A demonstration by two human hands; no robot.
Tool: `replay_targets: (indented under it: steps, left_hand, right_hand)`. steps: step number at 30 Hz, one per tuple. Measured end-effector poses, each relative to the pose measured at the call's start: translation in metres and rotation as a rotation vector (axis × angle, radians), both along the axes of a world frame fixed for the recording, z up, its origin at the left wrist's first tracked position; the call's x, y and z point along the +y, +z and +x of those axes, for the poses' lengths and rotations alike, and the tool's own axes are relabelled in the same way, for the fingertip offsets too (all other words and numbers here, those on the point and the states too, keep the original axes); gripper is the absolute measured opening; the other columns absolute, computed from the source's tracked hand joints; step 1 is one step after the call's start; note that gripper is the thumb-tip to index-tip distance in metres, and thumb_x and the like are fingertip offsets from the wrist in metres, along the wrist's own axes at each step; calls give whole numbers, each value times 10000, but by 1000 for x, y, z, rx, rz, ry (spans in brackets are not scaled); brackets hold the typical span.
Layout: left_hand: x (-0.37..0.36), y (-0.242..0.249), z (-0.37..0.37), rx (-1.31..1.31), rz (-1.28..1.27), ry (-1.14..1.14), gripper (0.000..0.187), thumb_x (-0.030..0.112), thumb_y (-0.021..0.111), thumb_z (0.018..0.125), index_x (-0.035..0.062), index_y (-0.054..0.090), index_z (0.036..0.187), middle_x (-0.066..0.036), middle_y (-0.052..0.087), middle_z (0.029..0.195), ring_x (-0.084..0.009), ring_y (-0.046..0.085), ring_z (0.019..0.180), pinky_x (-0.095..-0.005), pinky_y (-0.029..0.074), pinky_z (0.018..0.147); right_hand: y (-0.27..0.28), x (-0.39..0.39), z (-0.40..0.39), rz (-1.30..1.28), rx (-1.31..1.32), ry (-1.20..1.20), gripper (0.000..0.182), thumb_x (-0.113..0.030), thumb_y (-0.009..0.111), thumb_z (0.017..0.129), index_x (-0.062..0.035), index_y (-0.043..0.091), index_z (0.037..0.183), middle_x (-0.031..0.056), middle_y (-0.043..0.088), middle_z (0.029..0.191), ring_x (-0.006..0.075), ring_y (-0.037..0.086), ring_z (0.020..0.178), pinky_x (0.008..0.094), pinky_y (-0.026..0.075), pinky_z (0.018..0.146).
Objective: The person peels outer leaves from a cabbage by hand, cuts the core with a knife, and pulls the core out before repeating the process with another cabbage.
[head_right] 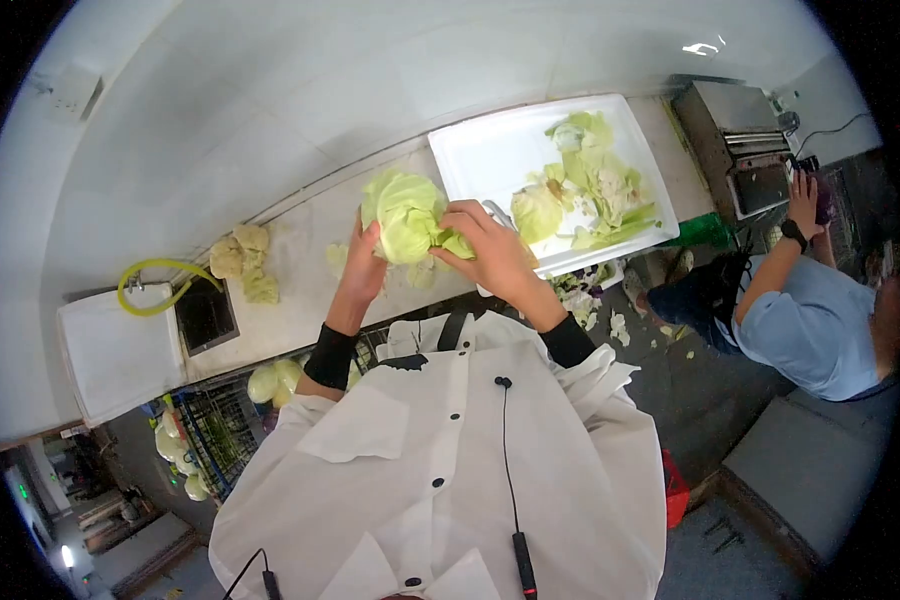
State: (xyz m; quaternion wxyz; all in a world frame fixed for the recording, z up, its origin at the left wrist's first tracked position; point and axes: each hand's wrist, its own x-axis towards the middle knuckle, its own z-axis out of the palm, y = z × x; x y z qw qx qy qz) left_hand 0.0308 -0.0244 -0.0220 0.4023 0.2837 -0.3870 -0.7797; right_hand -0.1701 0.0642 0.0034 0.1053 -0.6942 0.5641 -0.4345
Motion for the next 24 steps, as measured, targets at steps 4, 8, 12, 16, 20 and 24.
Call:
replay_targets:
  steps: [4,8,12,16,20,24]
  left_hand:
    - [-1,6,-1,-19,-77,-38,676,294,632,909,40,278,1426,-106,452,1355,-206,449,1255,-348,382,1038]
    - [1,12,-6,-47,-108,22,643,286,611,922,41,286,1421,-93,457,1343,-203,454,1244,-342,380,1035]
    - [7,14,-9,-50,-69,64,600,282,567,950,41,284,1421,-93,467,1328,-201,463,1234,-347,379,1035]
    - [-1,3,-3,27,-49,33,543,325,491,984,39,315,1410,-91,473,1344,-200,468,1241,-361,374,1046]
    - [9,12,-5,116,90,17,553,434,362,1013,39,356,1401,-90,458,1385,-219,454,1271,-385,361,1068]
    - [11,3,-11,224,180,9,619,506,261,1013,57,323,1434,-89,427,1426,-236,447,1288,-407,358,1073]
  right_hand:
    - [18,2,7,31,-71,-16,363,-171,718,768,-125,571,1097,53,551,1121,279,631,766,373,529,606]
    - [15,6,10,39,-28,-106,327,-95,674,742,-106,564,1050,61,546,1080,284,621,744,381,518,591]
    - [4,12,7,80,-8,-108,340,-35,649,740,-89,561,1064,110,548,1049,304,617,833,376,535,677]
    - [-5,13,2,-44,-161,-92,294,1,607,747,-78,533,1020,110,562,1075,319,604,854,353,519,727]
    - [-23,10,1,-52,-583,-36,322,54,533,761,-68,459,1050,112,575,1136,270,584,934,311,453,869]
    - [-19,14,7,-27,-847,-215,385,79,477,790,-41,450,1154,87,610,1052,179,545,1016,299,409,923]
